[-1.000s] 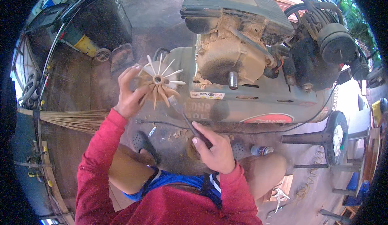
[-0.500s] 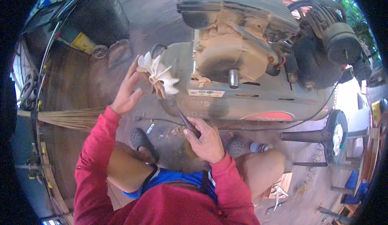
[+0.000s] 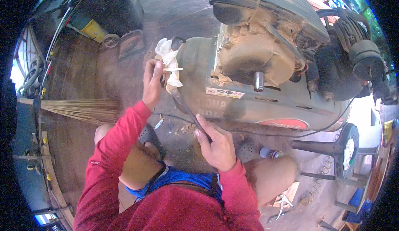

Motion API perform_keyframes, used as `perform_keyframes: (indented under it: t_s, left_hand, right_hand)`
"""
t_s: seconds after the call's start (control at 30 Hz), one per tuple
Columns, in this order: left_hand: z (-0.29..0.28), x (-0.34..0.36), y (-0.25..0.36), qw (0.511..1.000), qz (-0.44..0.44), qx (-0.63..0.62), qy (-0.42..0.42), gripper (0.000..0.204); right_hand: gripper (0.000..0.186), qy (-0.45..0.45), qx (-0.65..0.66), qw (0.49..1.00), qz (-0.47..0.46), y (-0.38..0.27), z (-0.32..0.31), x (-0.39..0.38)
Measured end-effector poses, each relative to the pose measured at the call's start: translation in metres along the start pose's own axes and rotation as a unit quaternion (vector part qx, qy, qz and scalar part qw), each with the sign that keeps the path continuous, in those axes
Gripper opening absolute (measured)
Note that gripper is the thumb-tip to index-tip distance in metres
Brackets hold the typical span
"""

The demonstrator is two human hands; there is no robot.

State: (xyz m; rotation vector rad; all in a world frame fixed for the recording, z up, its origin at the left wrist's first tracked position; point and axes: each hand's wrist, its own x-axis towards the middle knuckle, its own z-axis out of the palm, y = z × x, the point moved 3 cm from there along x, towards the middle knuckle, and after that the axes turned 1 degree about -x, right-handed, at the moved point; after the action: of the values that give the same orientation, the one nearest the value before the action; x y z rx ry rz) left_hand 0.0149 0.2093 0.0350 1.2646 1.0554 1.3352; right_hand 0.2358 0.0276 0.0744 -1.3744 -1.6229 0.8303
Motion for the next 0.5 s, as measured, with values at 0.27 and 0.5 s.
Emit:
perform_keyframes:
  t_s: [0.27, 0.5]
  left_hand:
    - [0.017, 0.01, 0.013, 0.996, 0.025, -0.023, 0.084, 0.052]
    - [0.019, 0.018, -0.001, 0.993, 0.019, -0.023, 0.118, 0.05]
  right_hand:
    - [0.042, 0.002, -0.045, 0.997, -0.066, -0.015, 0.001, 0.0]
    - [0.047, -0.015, -0.126, 0.992, -0.024, -0.026, 0.011, 0.009]
